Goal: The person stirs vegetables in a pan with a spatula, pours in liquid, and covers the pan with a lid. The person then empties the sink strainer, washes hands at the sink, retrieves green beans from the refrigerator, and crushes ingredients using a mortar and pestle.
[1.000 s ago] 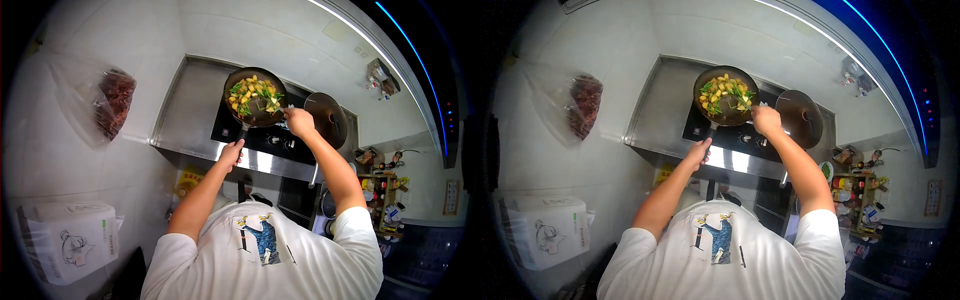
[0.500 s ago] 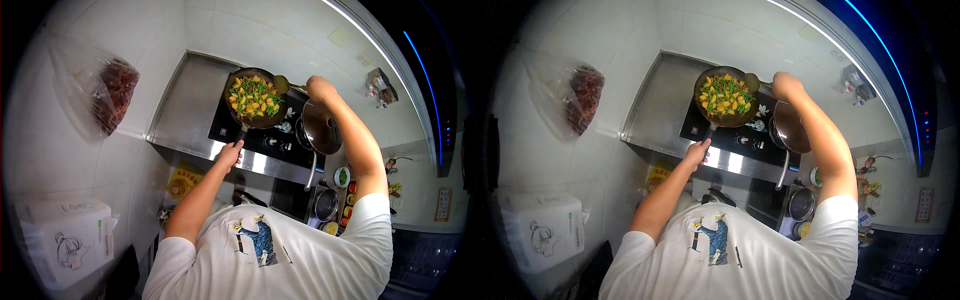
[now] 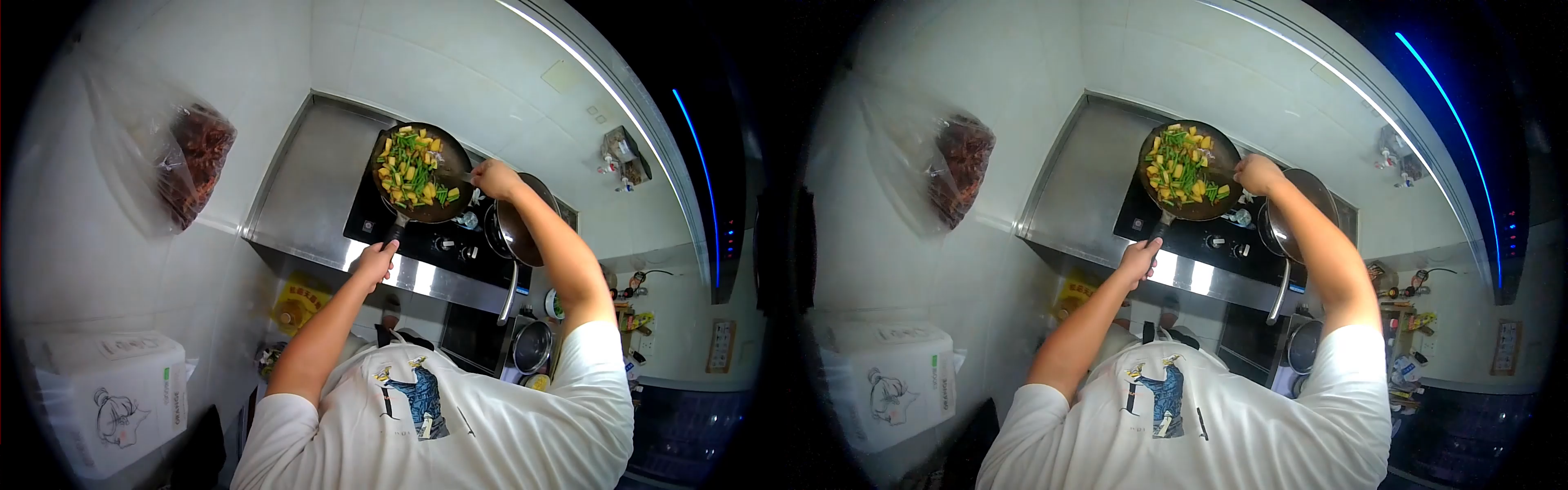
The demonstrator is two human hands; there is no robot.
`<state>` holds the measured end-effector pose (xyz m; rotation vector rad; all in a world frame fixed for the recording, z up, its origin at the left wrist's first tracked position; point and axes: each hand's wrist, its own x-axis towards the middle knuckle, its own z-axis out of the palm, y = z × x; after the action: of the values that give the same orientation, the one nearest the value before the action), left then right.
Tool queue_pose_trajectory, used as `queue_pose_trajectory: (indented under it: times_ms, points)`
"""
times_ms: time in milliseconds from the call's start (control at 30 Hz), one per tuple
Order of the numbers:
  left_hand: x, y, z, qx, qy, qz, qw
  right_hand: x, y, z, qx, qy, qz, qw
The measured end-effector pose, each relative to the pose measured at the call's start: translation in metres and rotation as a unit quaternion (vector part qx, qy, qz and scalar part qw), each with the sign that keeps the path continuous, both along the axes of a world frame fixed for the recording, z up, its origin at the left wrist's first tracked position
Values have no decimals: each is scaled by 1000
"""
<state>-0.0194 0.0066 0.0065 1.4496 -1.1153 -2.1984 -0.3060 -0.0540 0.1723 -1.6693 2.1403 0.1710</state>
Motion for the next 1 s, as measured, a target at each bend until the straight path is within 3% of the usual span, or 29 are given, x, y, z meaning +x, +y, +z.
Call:
queue_pose_trajectory:
  times_ms: [67, 233, 367, 500, 633, 800, 933, 1000]
  points:
    - [1, -1, -3, 4, -5, -1, 1000, 4, 10, 25, -20, 81, 11, 996]
    - [5, -4, -3, 0, -9, -2, 1000, -44, -14, 54, 1, 123, 3, 992]
    - [5, -5, -5, -6, -12, -1, 1000, -69, -48, 32, 23, 230, -17, 973]
    - [5, -8, -4, -2, -14, -14, 1000, -58, -55, 3, -48, 136, 57, 988]
    - [7, -7, -2, -5, -9, -11, 1000, -14, -43, 12, -21, 159, 122, 980]
    - [8, -8, -1, -2, -18, -9, 1000, -20, -46, 28, -81, 215, 248, 941]
    - [9, -8, -4, 3, -17, -8, 1000, 5, -72, 67, -62, 240, 235, 940]
    - [8, -8, -4, 4, -18, -8, 1000, 18, -84, 68, -138, 184, 260, 938]
